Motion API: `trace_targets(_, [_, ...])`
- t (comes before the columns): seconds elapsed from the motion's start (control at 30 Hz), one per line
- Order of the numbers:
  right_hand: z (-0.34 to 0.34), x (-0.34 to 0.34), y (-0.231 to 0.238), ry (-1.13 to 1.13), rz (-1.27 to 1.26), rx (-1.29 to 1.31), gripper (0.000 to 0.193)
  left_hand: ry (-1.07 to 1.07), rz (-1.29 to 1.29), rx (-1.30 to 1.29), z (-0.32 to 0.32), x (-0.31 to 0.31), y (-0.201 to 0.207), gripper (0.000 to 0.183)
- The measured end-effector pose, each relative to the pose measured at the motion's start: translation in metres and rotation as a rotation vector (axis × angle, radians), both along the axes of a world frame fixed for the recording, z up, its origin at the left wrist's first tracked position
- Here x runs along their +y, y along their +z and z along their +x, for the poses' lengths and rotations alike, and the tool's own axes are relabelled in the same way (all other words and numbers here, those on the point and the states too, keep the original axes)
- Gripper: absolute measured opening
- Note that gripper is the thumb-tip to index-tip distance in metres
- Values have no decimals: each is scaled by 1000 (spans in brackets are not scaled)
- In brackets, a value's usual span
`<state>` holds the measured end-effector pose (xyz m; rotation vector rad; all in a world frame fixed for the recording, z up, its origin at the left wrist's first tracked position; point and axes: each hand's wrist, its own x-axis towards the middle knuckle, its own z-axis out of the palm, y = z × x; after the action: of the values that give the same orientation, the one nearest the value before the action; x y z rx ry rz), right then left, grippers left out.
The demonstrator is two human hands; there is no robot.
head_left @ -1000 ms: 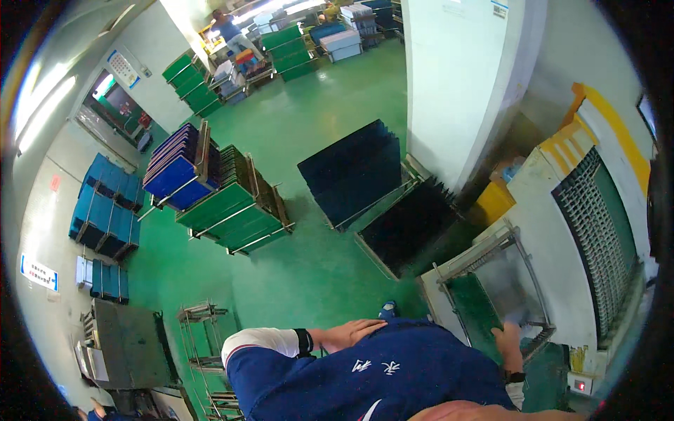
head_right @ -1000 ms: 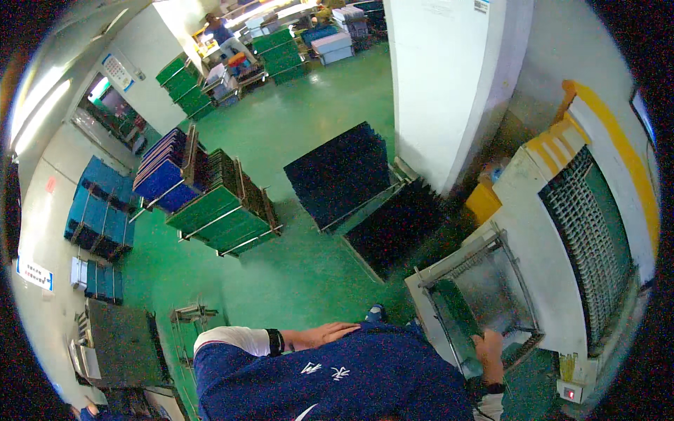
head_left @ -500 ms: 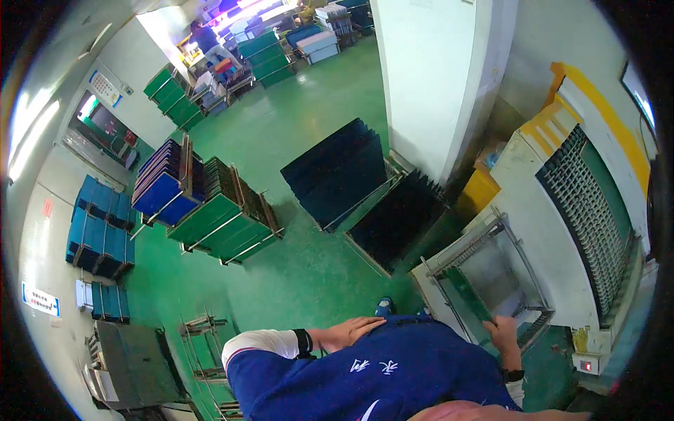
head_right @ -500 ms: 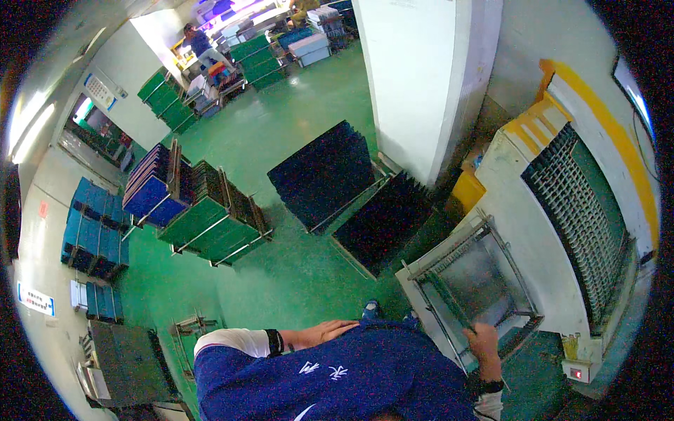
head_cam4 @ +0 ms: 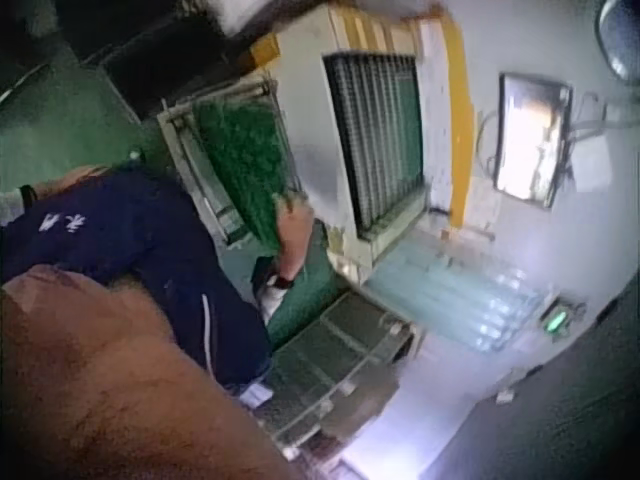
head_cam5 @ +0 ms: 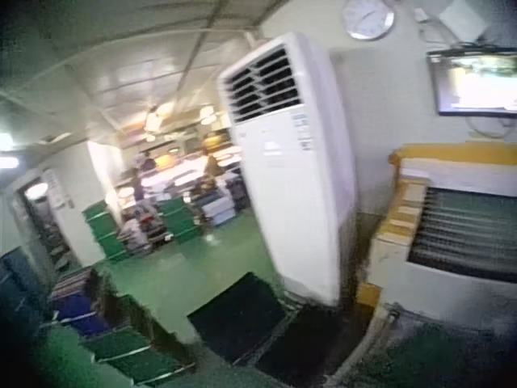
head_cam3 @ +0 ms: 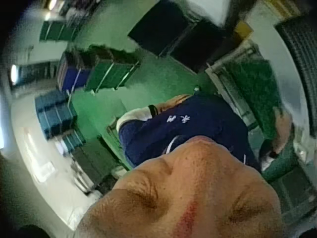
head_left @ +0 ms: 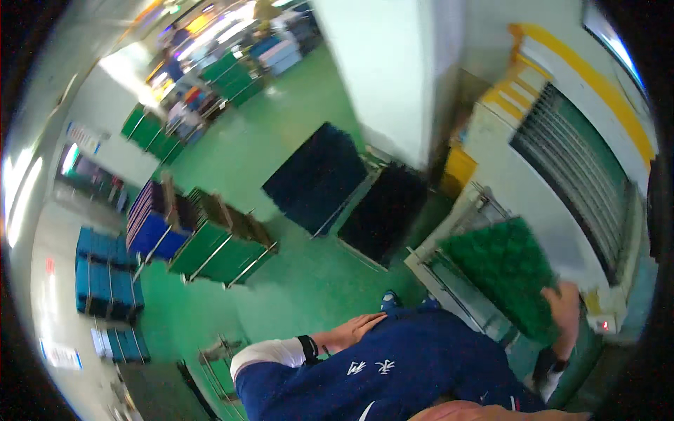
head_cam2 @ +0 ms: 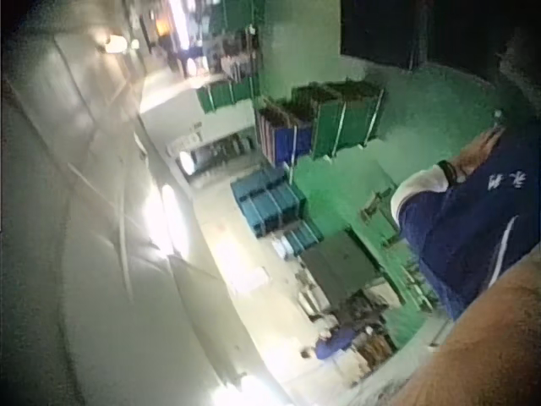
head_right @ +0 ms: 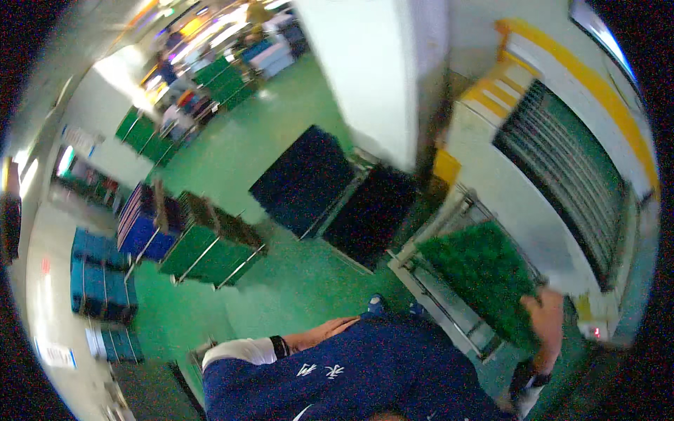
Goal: Loading green and blue circuit boards from a rack onto a processing machine's roller conveyor.
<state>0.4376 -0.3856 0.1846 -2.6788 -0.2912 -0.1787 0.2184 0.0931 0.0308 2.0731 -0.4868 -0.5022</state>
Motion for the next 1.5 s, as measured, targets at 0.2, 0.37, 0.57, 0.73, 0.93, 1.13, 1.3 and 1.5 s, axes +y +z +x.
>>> trace_targets(0.2, [42, -95, 7, -381, 802, -102, 33, 156, -5, 181, -17, -10, -74, 65])
trace_targets(0.37, [64, -116, -18, -647, 1469, -203, 32, 67, 25, 84, 1, -13, -38, 63])
trace_targets(0.57, [102, -127, -69, -463, 1868, -19, 21, 78, 21, 150, 14, -24, -46, 63])
trace_targets(0.73, [142, -128, -124, -573, 1975, 58, 21, 83, 32, 188, 26, -34, -49, 63])
trace_targets(0.93, [161, -109, -137, -520, 1781, 555, 34, 102, 36, 221, 42, -50, -53, 63])
trace_targets(1.13, [188, -123, -145, -482, 1912, 467, 37, 96, 39, 238, 56, -63, -55, 63])
trace_targets(1.3, [197, -114, -127, -456, 1759, 547, 37, 112, 42, 255, 58, -69, -56, 63])
trace_targets(1.5, [202, -105, -119, -385, 1675, 489, 35, 128, 42, 269, 56, -72, -56, 63])
